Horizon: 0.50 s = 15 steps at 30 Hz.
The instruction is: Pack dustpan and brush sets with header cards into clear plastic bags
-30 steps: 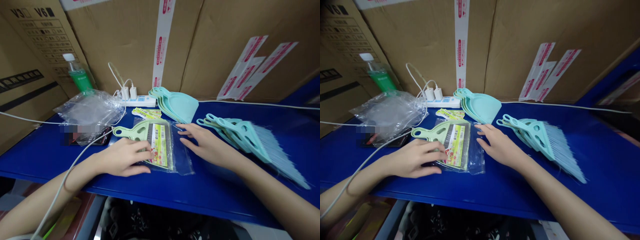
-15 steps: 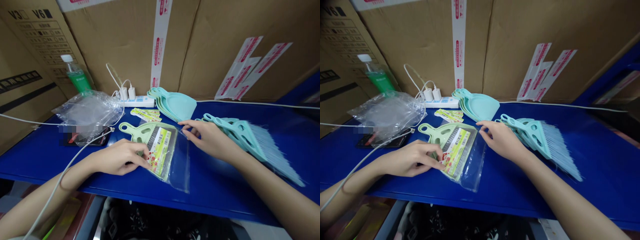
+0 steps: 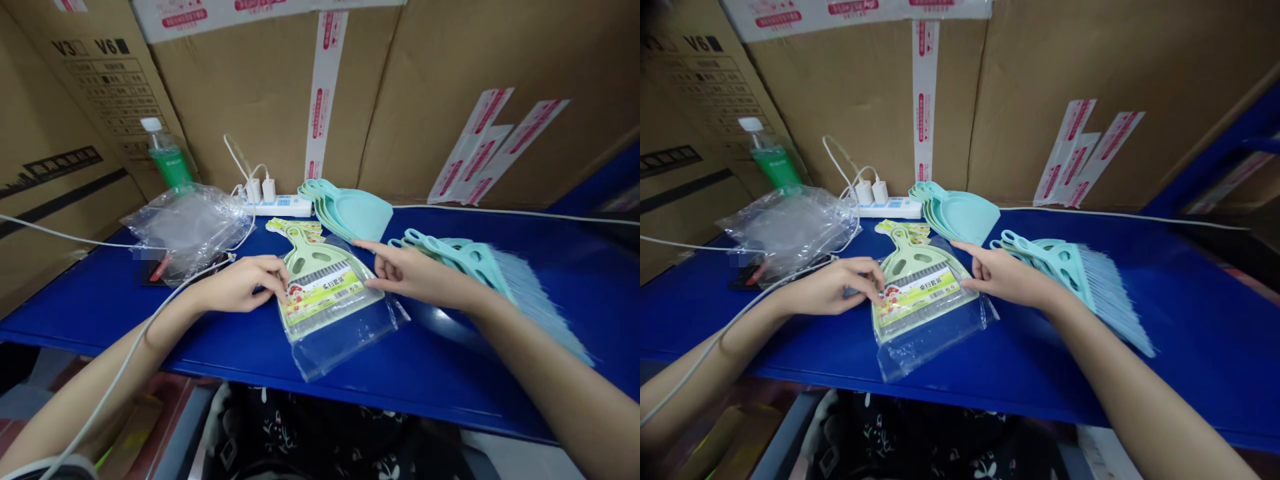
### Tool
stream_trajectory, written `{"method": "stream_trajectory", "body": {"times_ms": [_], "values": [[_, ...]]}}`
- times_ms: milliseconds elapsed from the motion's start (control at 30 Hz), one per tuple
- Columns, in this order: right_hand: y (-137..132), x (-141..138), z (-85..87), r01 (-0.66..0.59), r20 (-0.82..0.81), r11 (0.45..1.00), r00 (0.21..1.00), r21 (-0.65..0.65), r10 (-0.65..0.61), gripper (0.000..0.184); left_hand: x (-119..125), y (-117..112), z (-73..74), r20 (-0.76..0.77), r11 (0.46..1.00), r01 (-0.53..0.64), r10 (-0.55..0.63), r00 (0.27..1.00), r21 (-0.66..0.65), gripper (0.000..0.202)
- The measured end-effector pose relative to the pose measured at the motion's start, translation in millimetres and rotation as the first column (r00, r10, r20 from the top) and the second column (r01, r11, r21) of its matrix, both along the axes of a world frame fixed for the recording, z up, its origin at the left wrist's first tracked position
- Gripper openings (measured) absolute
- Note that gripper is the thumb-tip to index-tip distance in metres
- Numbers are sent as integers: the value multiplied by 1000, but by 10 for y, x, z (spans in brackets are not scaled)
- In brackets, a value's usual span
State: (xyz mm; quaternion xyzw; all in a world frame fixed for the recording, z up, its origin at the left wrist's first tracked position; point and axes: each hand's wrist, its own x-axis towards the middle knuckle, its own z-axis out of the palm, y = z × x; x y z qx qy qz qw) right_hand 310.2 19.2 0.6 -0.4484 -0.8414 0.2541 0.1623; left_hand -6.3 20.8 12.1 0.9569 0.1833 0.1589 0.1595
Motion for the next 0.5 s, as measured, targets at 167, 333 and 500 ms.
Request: {"method": "stream_trajectory", "body": {"times_ms": [167,333,500], "values": [[-35,-3,56,-80,-19,986,997,-147,78,81,-18,50,12,21,996,-75,74,997,40,40],[-55,-25,114,-111,-30,962,994,-251,107,66,-4,40,31,29,996,-87,86,996,35,30],[-109,-41,171,-148,-17,953,989,-264,149,49,0,54,0,57,989,-134,131,990,54,23]]}}
